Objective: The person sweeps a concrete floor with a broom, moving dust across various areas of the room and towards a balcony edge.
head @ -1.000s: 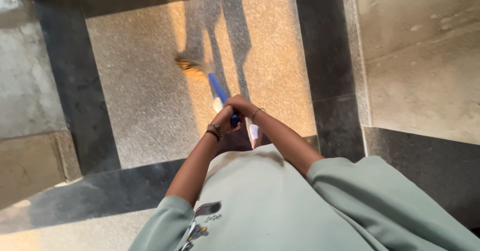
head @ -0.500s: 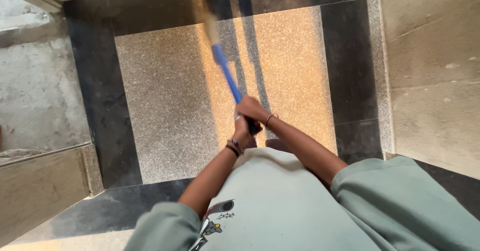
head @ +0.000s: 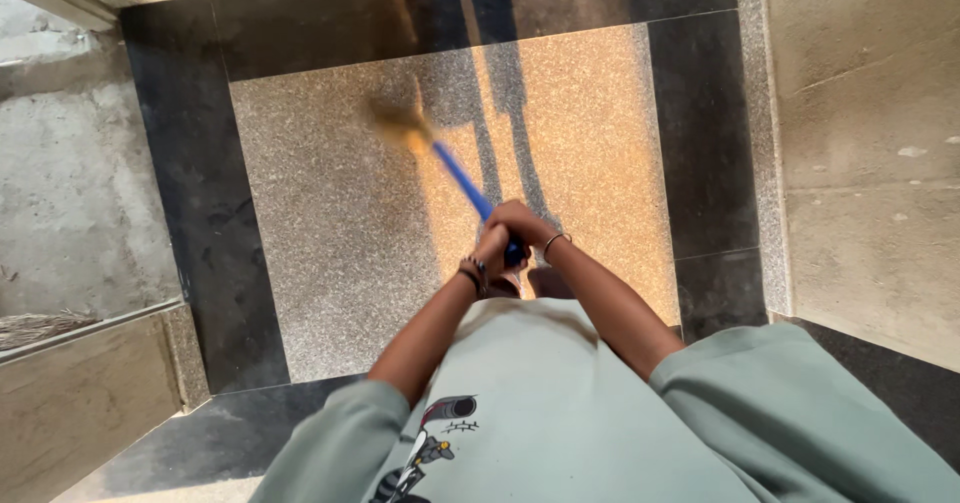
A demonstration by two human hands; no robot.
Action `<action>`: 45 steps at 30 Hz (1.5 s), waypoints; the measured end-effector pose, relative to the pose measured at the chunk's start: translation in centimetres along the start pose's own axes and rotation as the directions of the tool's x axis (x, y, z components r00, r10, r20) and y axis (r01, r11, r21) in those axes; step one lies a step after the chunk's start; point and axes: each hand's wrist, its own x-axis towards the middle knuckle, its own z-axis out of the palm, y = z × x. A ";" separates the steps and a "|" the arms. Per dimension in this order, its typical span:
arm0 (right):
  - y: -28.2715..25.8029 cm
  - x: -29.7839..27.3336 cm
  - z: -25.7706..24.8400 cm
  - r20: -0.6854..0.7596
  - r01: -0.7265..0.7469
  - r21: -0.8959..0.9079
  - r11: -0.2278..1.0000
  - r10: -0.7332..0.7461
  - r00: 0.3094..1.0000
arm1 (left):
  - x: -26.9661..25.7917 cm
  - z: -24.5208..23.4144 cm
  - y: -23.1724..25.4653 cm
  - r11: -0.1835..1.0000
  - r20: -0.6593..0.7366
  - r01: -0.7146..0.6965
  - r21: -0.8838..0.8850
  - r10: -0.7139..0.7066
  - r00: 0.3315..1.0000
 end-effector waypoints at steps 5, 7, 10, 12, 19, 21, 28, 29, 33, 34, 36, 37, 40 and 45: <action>-4.8 1.4 -1.7 -0.321 0.108 0.029 0.994 -0.093 0.943 | 1.9 1.5 5.4 0.976 0.062 -0.185 0.113 0.179 0.982; -6.0 1.5 -0.9 -0.467 0.067 -0.090 0.994 -0.101 0.878 | 1.1 1.0 6.1 0.967 0.042 -0.254 0.019 0.253 0.966; -6.5 1.0 -3.4 -0.460 0.019 -0.108 0.994 -0.067 0.885 | 0.5 3.5 6.4 0.971 0.013 -0.236 0.032 0.236 0.972; -6.7 1.5 -4.3 -0.330 0.079 -0.189 0.979 -0.139 0.934 | -0.2 4.7 6.7 0.969 -0.096 -0.238 0.061 0.243 0.965; -9.4 6.9 -6.0 -0.047 0.176 -0.133 0.975 -0.184 0.982 | 0.8 6.5 12.7 0.987 -0.171 -0.159 0.029 0.162 0.972; -10.4 8.1 -6.1 -0.086 0.097 0.060 0.993 -0.092 0.992 | 0.1 6.3 15.5 0.976 -0.117 -0.198 0.090 0.208 0.971; -16.0 15.2 -11.3 -0.316 0.135 0.207 0.969 -0.064 0.947 | 4.0 9.3 27.6 0.973 0.055 0.097 0.210 -0.111 0.992; -17.1 15.8 -11.8 -0.410 0.158 0.307 0.939 -0.019 0.912 | 4.1 10.1 29.0 0.943 0.015 -0.034 0.332 0.030 0.999; -20.3 16.1 -11.7 -0.672 0.425 0.363 0.829 -0.083 0.735 | 3.7 12.0 34.1 0.803 -0.014 -0.113 0.585 0.150 0.989; -21.9 15.5 -11.1 -0.670 0.427 0.363 0.828 -0.085 0.737 | 3.2 11.5 35.2 0.803 -0.017 -0.114 0.585 0.153 0.988; -24.7 13.1 -9.6 -0.758 0.318 0.440 0.840 0.157 0.633 | 2.7 10.5 37.2 0.695 0.096 -0.075 0.715 0.008 0.995; -25.9 11.8 -8.9 -0.758 0.317 0.438 0.841 0.156 0.634 | 2.6 10.1 37.8 0.697 0.097 -0.076 0.713 0.009 0.995; -28.8 10.6 -7.6 -0.673 0.230 0.631 0.741 0.377 0.636 | 3.4 8.6 39.5 0.585 0.101 0.011 0.811 -0.159 0.982; -27.7 17.4 -9.1 -0.369 0.120 0.902 0.414 0.597 0.713 | 9.2 7.3 42.9 0.606 -0.013 0.331 0.723 -0.467 0.884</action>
